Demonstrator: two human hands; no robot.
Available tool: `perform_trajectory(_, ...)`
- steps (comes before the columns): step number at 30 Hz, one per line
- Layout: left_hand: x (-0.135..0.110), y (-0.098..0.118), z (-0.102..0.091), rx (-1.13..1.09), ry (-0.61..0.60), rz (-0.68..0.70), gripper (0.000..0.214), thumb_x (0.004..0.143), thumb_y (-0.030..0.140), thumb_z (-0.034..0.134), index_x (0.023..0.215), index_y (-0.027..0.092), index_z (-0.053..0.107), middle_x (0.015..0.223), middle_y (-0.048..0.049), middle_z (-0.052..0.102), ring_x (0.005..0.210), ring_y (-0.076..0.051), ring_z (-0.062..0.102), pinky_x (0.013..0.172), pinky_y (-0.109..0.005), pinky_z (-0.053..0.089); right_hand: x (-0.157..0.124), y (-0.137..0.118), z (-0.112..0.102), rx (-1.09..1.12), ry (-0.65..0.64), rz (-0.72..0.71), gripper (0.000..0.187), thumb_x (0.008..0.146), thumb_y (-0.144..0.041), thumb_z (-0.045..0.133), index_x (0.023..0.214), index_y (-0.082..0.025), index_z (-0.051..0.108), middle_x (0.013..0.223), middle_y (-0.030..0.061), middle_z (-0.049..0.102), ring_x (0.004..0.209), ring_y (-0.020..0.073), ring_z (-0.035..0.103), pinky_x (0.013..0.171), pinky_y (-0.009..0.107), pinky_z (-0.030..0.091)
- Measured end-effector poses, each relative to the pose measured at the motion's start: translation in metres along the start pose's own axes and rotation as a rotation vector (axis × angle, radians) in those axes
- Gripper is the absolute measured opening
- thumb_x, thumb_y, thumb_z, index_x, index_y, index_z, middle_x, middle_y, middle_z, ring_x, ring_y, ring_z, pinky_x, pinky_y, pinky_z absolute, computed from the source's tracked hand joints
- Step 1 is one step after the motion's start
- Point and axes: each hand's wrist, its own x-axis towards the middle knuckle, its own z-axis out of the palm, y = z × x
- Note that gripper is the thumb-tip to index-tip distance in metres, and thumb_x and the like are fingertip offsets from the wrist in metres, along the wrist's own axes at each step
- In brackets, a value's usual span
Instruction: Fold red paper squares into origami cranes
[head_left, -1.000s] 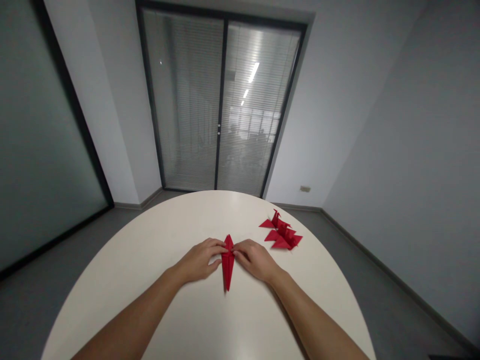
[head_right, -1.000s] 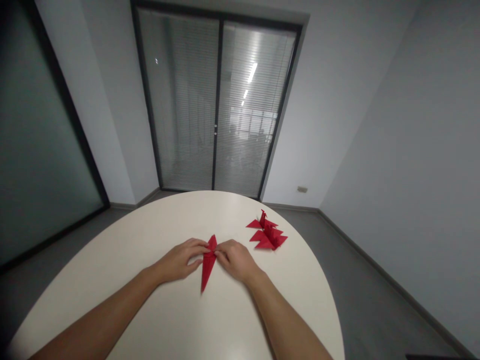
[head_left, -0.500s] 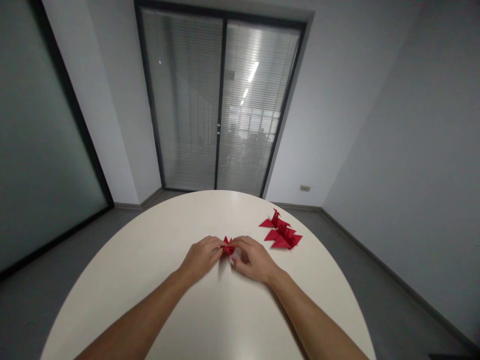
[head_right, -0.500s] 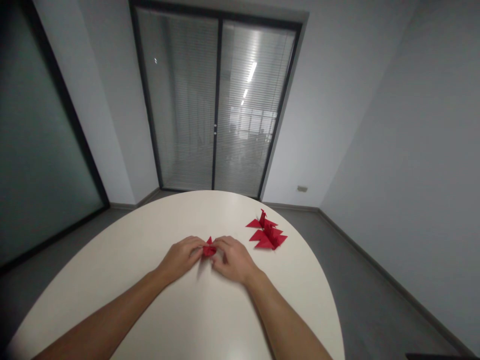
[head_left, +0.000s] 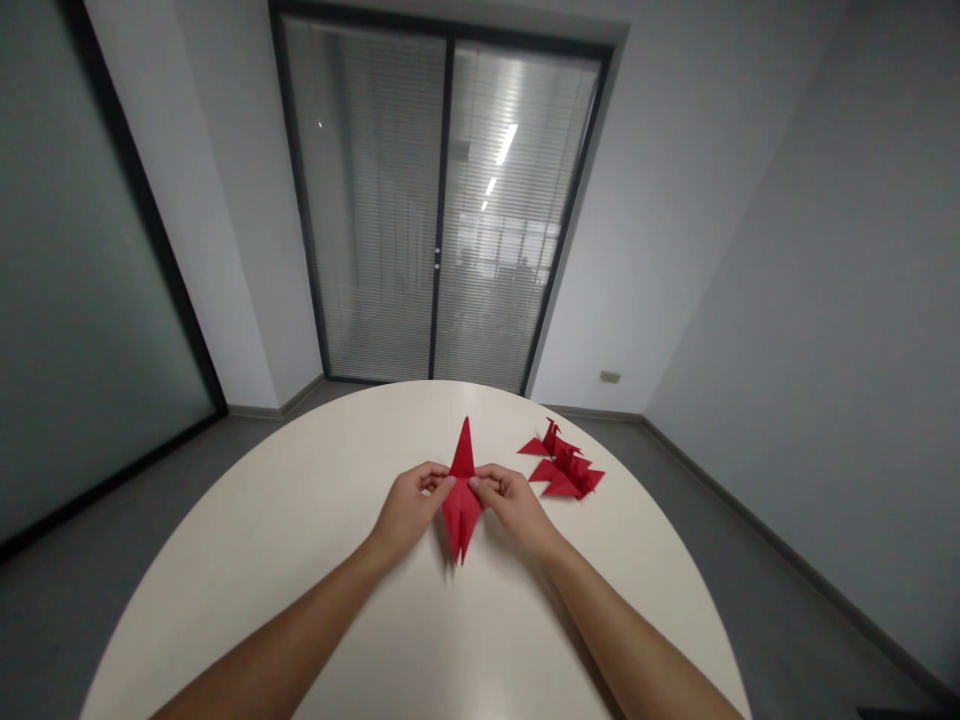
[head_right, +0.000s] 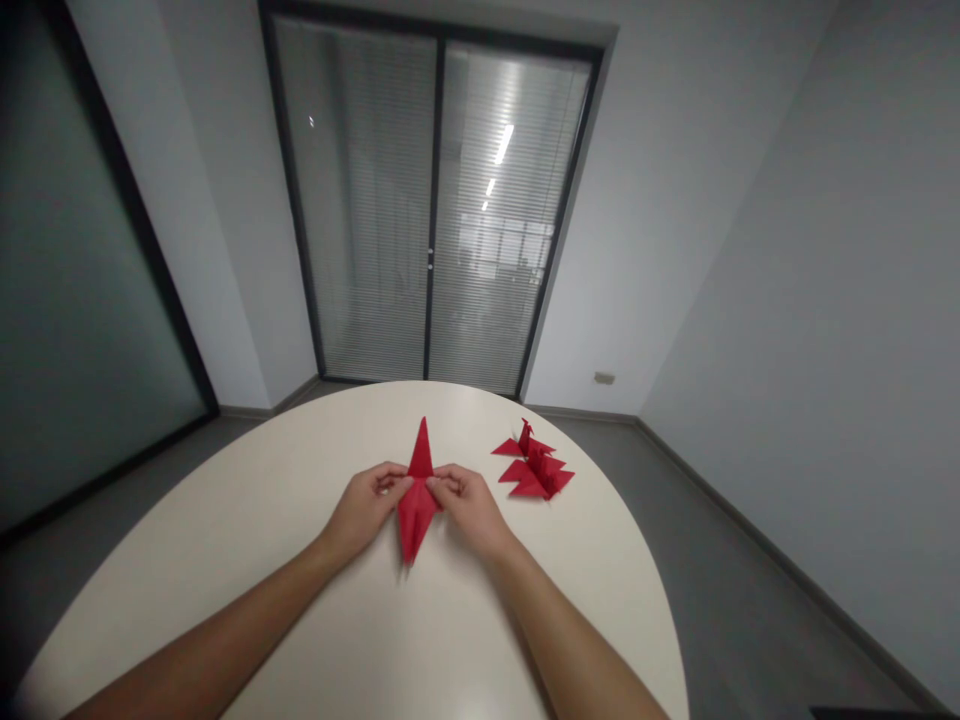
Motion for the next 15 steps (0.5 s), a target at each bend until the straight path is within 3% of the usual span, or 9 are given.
perform_trajectory(3,0.002,-0.013,0.0,0.006,-0.068,-0.041,0.019,0.083,0.032,0.061,0.089,0.016,0.07,0.086,-0.0068,0.076,0.078,-0.02,0.069,0.075,-0.031,0.052,-0.001,0.011,-0.004,-0.065,-0.055,0.05,0.03,0.088,-0.045,0.065,0.09,-0.015,0.067,0.071,0.0005,0.068,0.063,0.0136,0.058,0.062,0.026,0.042)
perform_trajectory(6,0.0,-0.025,-0.001,0.075,-0.15,-0.061,0.018,0.083,0.031,0.061,0.086,0.016,0.07,0.08,-0.0049,0.074,0.074,-0.019,0.068,0.072,-0.03,0.051,-0.003,0.022,-0.009,-0.279,-0.046,0.019,0.022,0.089,-0.037,0.064,0.087,-0.016,0.069,0.075,0.0008,0.069,0.066,0.014,0.057,0.063,0.026,0.041)
perform_trajectory(10,-0.004,-0.028,-0.005,0.336,-0.214,-0.002,0.017,0.085,0.029,0.061,0.09,0.018,0.073,0.079,-0.0032,0.074,0.074,-0.018,0.066,0.071,-0.028,0.048,-0.004,0.03,-0.012,-0.555,-0.049,-0.087,0.015,0.088,-0.027,0.064,0.083,-0.017,0.074,0.076,0.001,0.069,0.07,0.0153,0.057,0.067,0.026,0.042)
perform_trajectory(15,-0.003,-0.027,-0.008,0.508,-0.23,0.095,0.017,0.085,0.023,0.06,0.092,0.02,0.075,0.083,-0.0041,0.074,0.078,-0.019,0.065,0.07,-0.027,0.045,-0.004,0.031,-0.011,-0.643,-0.04,-0.159,0.012,0.086,-0.023,0.066,0.092,-0.021,0.076,0.088,0.0025,0.073,0.081,0.0186,0.061,0.076,0.029,0.045)
